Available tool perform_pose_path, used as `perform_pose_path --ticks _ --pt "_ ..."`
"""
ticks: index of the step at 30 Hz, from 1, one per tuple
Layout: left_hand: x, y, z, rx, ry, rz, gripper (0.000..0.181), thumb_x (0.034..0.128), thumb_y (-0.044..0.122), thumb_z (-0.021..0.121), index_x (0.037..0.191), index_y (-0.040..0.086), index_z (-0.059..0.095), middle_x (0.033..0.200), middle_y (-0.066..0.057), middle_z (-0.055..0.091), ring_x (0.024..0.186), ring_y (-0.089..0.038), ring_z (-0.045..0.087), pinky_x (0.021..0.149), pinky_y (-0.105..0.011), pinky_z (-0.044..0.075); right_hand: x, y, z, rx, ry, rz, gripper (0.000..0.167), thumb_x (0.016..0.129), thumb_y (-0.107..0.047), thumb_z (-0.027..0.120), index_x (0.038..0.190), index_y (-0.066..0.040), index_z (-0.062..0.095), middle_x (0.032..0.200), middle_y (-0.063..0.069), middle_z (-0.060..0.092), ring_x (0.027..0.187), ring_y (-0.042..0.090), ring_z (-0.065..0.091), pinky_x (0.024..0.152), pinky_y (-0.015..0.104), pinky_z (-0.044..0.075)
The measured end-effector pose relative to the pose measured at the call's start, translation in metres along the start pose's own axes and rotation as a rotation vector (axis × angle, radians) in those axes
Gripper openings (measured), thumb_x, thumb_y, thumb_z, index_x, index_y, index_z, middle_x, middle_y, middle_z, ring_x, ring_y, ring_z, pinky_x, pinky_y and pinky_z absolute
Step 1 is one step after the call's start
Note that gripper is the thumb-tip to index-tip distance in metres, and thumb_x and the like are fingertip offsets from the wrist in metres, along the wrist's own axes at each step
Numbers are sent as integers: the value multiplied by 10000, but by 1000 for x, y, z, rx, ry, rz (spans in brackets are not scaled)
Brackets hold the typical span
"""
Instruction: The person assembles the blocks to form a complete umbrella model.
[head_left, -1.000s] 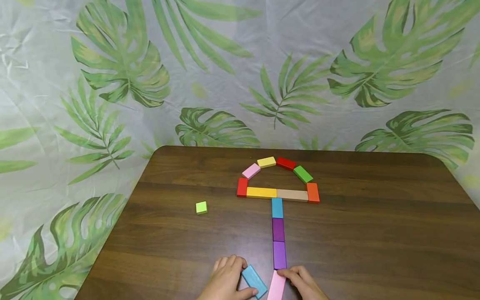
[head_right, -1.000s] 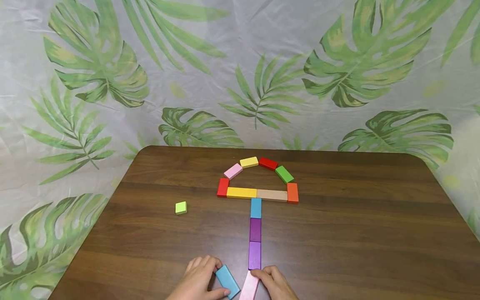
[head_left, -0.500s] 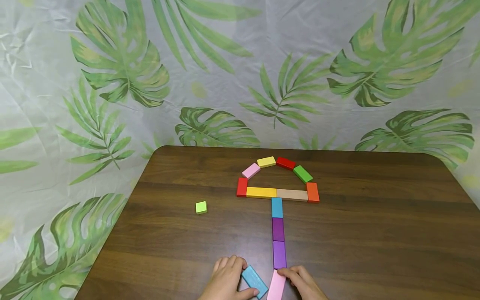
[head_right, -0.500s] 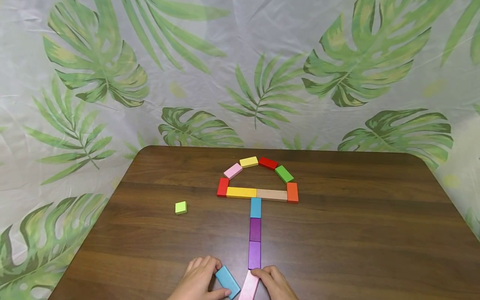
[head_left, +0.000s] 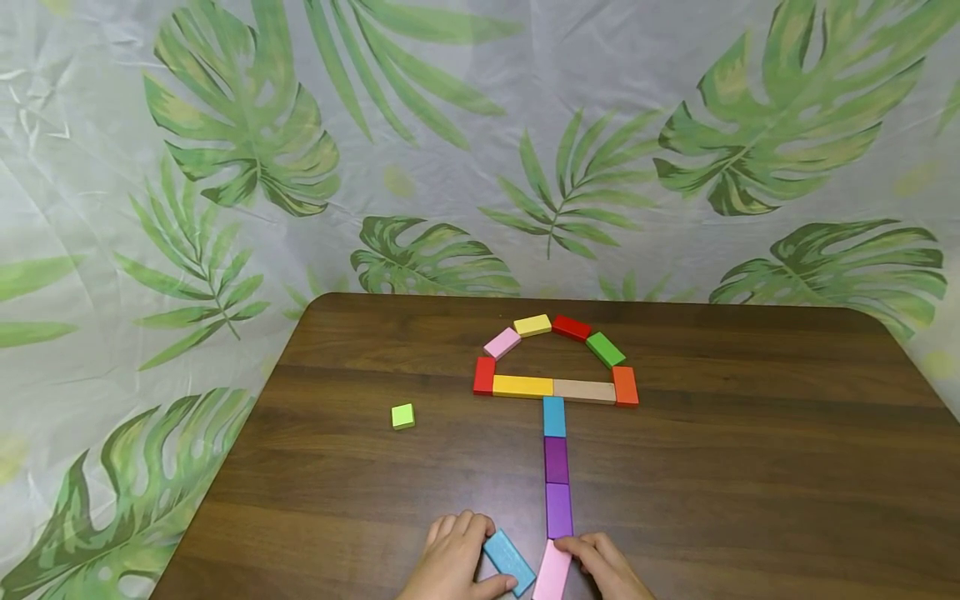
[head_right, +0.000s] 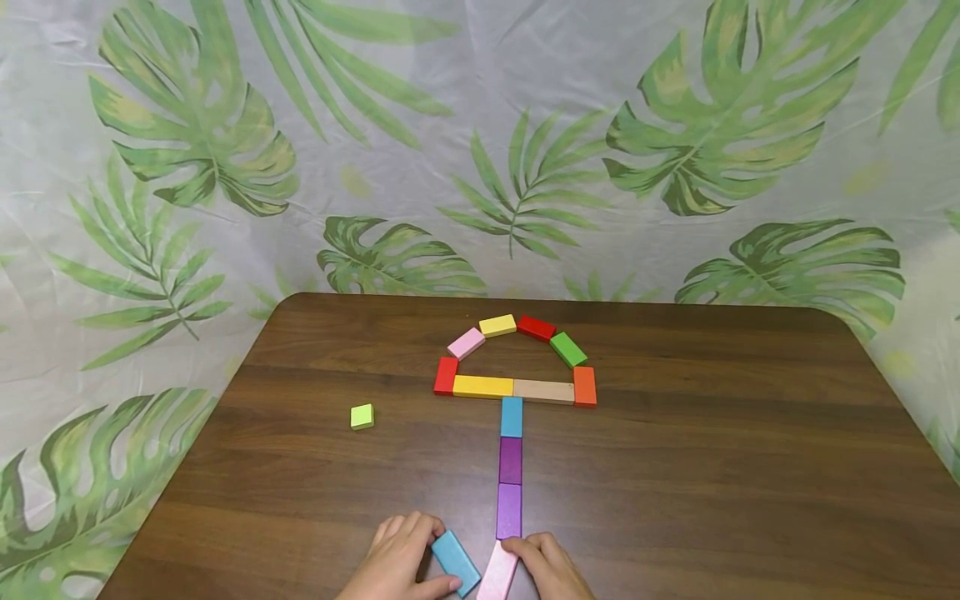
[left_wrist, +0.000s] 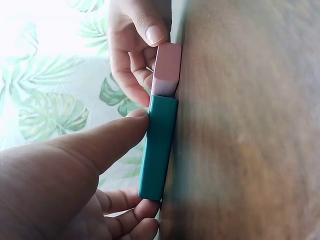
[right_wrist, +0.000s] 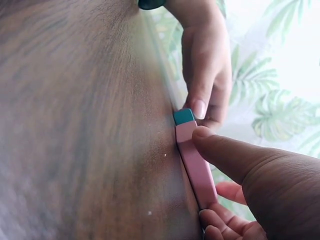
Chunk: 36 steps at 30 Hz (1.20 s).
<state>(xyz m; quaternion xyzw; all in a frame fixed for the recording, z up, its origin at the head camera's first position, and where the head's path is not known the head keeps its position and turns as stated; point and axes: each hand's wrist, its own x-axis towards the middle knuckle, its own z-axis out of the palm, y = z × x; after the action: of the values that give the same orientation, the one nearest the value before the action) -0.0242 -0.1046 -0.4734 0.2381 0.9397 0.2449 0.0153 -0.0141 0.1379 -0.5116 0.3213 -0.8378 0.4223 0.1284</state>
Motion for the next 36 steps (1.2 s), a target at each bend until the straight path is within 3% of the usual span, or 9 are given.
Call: perform_pose_path --ticks 12,21,31,36 --pt "1 -2 0 -27 6 42 471 775 519 609 1019 125 531 893 110 421 776 -63 360 780 -353 336 -1 -3 -2 8 -48 69 645 636 -465 768 1129 -108 551 931 -112 385 779 -4 382 589 178 362" --pt "1 -4 2 -32 29 71 456 778 488 623 1047 130 536 914 110 432 790 -54 362 793 -363 332 0 0 0 2 -10 15 633 680 -516 713 1122 -93 554 919 -109 390 772 -7 377 586 162 345" --pt "0 -5 2 -44 7 61 478 784 488 615 1081 120 542 949 93 453 817 -65 379 807 -380 327 -1 -2 -1 1 -36 73 644 632 -463 769 1127 -109 556 932 -123 387 777 -5 382 594 185 364" --pt "1 -4 1 -50 2 56 474 781 474 625 1079 115 541 955 88 458 825 -70 385 813 -382 326 0 -1 0 10 -24 45 654 669 -511 724 1142 -98 541 930 -123 371 775 -7 369 592 178 350"
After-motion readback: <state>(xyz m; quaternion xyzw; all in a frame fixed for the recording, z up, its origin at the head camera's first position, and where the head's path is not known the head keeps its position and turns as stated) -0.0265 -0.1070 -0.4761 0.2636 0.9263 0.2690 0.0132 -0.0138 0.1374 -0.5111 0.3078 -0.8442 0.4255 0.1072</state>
